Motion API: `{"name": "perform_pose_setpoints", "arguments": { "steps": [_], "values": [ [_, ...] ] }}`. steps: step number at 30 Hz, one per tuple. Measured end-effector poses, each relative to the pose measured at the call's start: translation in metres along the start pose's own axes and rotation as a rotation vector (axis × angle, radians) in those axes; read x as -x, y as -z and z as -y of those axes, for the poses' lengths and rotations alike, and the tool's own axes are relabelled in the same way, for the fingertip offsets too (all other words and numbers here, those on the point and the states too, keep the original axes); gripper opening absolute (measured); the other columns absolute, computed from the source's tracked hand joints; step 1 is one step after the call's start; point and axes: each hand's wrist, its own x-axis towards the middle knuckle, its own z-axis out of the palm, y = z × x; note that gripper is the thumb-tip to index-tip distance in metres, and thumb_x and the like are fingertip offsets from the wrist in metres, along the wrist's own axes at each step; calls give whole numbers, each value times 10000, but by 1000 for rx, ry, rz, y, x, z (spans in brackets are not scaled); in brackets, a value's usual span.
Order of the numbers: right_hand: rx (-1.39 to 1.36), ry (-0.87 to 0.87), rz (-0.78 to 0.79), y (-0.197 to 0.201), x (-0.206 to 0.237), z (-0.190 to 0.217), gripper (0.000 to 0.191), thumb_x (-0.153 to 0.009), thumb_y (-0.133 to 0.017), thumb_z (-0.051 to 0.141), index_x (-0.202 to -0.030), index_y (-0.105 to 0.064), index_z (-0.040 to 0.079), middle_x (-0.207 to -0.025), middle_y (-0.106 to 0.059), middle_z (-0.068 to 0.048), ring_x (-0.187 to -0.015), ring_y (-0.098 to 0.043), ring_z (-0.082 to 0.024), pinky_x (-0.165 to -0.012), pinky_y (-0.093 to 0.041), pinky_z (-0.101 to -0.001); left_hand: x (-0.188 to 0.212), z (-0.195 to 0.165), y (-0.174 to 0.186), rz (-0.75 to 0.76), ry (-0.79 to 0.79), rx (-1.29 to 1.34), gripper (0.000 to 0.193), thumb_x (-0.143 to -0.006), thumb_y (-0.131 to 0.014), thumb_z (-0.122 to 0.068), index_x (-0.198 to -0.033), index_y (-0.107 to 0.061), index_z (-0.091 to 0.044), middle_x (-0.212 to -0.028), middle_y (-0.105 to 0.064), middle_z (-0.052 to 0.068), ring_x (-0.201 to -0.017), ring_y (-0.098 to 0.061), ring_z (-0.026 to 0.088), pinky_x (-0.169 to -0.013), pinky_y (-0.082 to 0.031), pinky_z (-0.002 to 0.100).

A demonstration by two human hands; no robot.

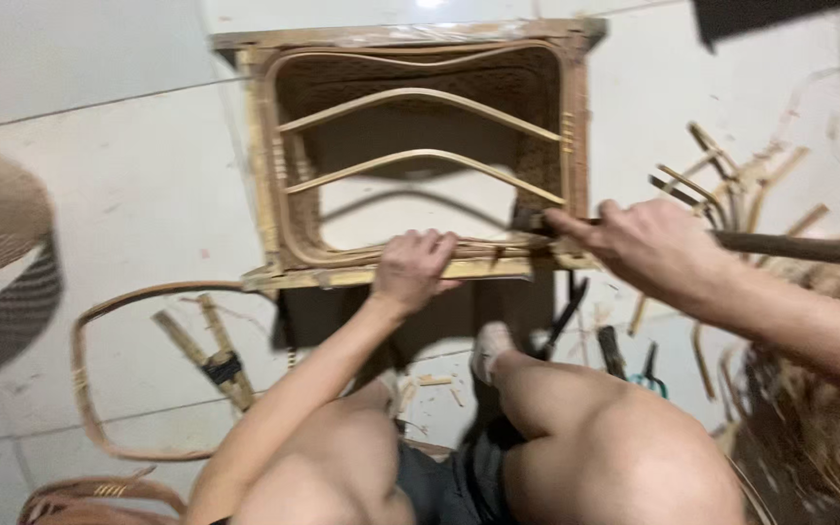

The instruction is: The person weaves a rectangular basket by fitting a woven mat into a wooden frame and securing it with thin strips. They use a hammer to tap the strips into place and add curved bamboo supports inside the basket.

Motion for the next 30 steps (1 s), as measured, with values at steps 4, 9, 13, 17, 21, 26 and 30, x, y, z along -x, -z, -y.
{"name": "perform_pose_setpoints", "arguments": {
  "steps": [4,9,13,17,21,26,30],
  "values": [
    [-138,-17,100,12,-34,-6,589,-1092,-363,208,-1621,-134,331,-733,-665,-78,-489,-608,-141,-428,-533,-305,-3,3,-10,11,-2,31,789,-642,-851,-618,-1156,-617,-68,-952,-676,92,-764,-660,236,-643,-552,357],
    [-1118,203,-289,43,-103,52,609,-975,-592,202,-1539,-366,225,-807,-743,-175,-597,-722,-284,-569,-569,-445,-3,7,-27,107,61,43,501,-776,-790,-344,-1206,-634,-141,-1030,-676,64,-902,-669,232,-744,-549,363],
    [-1122,432,-531,67,-145,107,632,-994,-586,123,-1585,-366,177,-912,-716,-230,-739,-703,-325,-677,-570,-479,-8,10,-46,302,130,173,525,-795,-780,-429,-1198,-635,-124,-1030,-673,66,-918,-662,234,-769,-545,381],
    [-928,427,-492,64,-129,97,621,-989,-602,132,-1572,-396,193,-923,-719,-210,-709,-672,-365,-660,-531,-495,-3,13,-50,358,163,213,568,-815,-770,-513,-1190,-635,-108,-1029,-669,68,-934,-656,237,-793,-542,398],
    [-1136,-92,-545,18,-71,61,579,-984,-647,213,-1517,-420,209,-984,-732,-155,-740,-704,-283,-687,-576,-398,10,9,-28,349,140,155,626,-834,-759,-597,-1183,-636,-91,-1029,-666,69,-950,-650,239,-817,-539,415],
    [-995,-737,-1095,-109,-35,32,463,-1063,-677,177,-1493,-523,107,-1165,-697,-159,-995,-681,-268,-851,-565,-425,10,0,16,9,-20,19,828,-709,-769,-644,-1269,-635,-48,-1075,-667,69,-861,-626,233,-745,-524,389],
    [-1272,-1170,-797,-205,-55,31,495,-1045,-631,177,-1523,-511,136,-1129,-681,-100,-938,-654,-241,-812,-554,-427,7,-8,38,-40,-32,-55,756,-680,-756,-623,-1225,-649,-110,-1104,-640,61,-969,-602,234,-813,-502,380]
  ]
}}
